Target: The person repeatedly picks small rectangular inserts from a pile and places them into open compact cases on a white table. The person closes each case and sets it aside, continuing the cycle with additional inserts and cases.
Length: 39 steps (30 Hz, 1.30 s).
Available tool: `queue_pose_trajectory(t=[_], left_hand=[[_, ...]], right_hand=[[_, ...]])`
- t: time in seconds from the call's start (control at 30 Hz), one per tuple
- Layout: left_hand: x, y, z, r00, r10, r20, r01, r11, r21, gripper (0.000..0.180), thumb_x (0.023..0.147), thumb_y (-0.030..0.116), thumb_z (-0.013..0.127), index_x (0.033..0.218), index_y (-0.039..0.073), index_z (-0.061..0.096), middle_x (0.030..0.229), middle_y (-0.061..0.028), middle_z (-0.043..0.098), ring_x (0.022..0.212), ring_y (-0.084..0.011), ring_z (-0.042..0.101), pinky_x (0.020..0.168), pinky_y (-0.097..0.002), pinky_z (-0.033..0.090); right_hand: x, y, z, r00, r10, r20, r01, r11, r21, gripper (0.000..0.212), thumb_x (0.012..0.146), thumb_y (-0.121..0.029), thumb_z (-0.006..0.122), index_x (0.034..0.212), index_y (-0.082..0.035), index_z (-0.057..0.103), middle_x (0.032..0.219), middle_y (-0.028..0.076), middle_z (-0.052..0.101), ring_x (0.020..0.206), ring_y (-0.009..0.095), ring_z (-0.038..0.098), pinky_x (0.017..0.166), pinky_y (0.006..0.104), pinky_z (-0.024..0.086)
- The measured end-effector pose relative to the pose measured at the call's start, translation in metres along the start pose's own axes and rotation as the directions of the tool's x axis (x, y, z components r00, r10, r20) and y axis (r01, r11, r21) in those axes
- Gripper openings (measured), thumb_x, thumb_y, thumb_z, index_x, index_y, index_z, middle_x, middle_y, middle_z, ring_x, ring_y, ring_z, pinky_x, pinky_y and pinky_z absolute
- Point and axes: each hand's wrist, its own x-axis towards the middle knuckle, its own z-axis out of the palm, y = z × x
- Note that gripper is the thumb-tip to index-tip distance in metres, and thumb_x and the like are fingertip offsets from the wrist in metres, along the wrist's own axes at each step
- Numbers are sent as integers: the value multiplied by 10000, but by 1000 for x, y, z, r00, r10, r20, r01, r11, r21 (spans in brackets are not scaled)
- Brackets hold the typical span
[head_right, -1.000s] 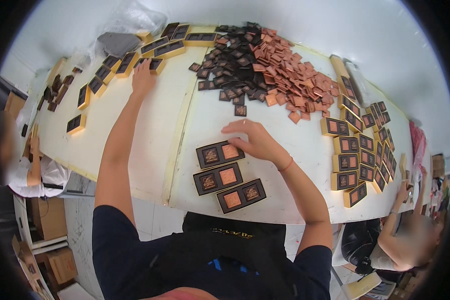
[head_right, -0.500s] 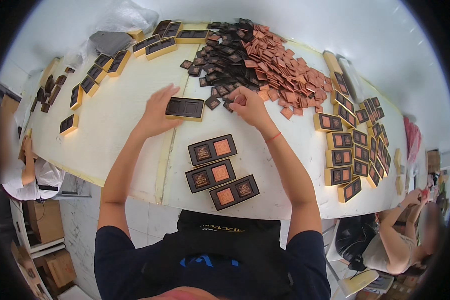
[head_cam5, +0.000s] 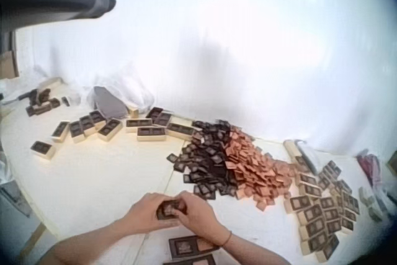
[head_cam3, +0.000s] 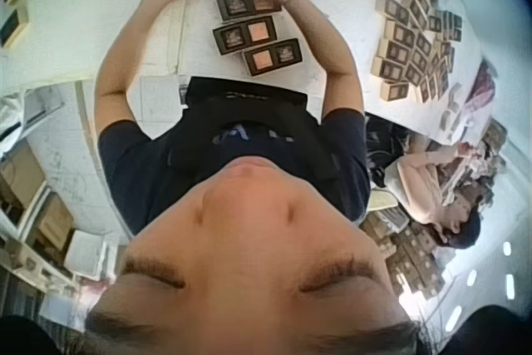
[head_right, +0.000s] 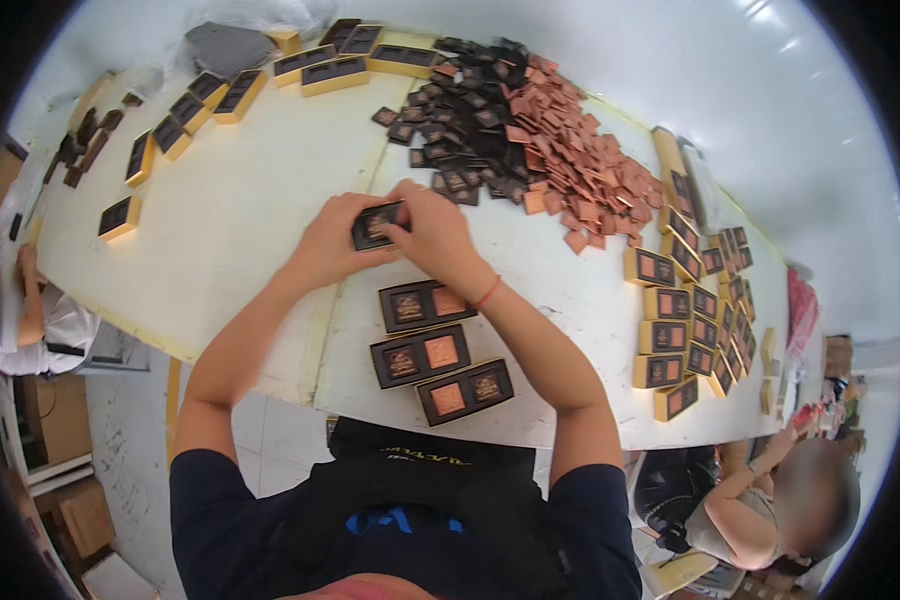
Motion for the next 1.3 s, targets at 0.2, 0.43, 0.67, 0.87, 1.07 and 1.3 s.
queue_pose_trajectory(t=[0.2, 0.43, 0.67, 0.87, 1.07, 1.3], left_hand=[[4, -15, 4, 966, -251, 66, 259, 913, -316, 254, 897, 135, 703, 1130, 36, 681, 1027, -85, 709, 806, -170, 636, 764, -301, 503], [7, -31, 20, 977, -199, 72, 209, 853, -479, 249, 888, 85, 687, 1129, 25, 670, 1026, -93, 718, 880, -170, 667, 807, -321, 524], [5, -29, 17, 966, -195, 170, 256, 806, -533, 285, 884, 86, 691, 1160, 16, 668, 1048, -96, 723, 883, -151, 689, 776, -295, 542], [4, -21, 7, 954, -173, 243, 278, 813, -512, 283, 934, 2, 633, 1215, -32, 622, 1110, -93, 683, 962, -124, 668, 847, -261, 549], [6, -20, 3, 961, -144, 236, 235, 876, -421, 319, 911, 65, 691, 1218, 5, 631, 1098, -86, 691, 872, -105, 644, 740, -251, 529], [-1, -26, 15, 993, -122, 0, 112, 916, -385, 355, 732, 270, 842, 889, 39, 623, 834, -96, 667, 754, -214, 645, 692, -345, 517]], right_hand=[[-7, 13, -9, 997, -71, 35, 68, 995, 78, 208, 850, -89, 744, 1054, -55, 759, 847, 80, 654, 742, 189, 638, 674, 289, 504], [-31, 125, -98, 854, 281, -438, -361, 926, -110, 216, 810, -213, 779, 863, -16, 707, 757, 104, 687, 690, 226, 664, 645, 339, 520], [-40, 145, -94, 890, 258, -375, -369, 892, -263, 269, 754, -193, 823, 889, 5, 702, 799, 115, 693, 758, 226, 672, 687, 340, 523], [-26, 45, -75, 950, 309, 41, -280, 790, 546, 166, 921, -52, 679, 1071, 16, 693, 921, 65, 743, 838, 101, 696, 699, 226, 520], [-14, 24, -35, 983, 75, 170, -112, 969, 221, 137, 874, -80, 725, 1004, -38, 730, 920, 39, 713, 775, 124, 602, 673, 255, 455], [-15, 29, -29, 979, -164, 118, 154, 984, 87, 225, 854, -45, 734, 1077, -26, 716, 1137, 118, 652, 1043, 202, 624, 916, 325, 480]])
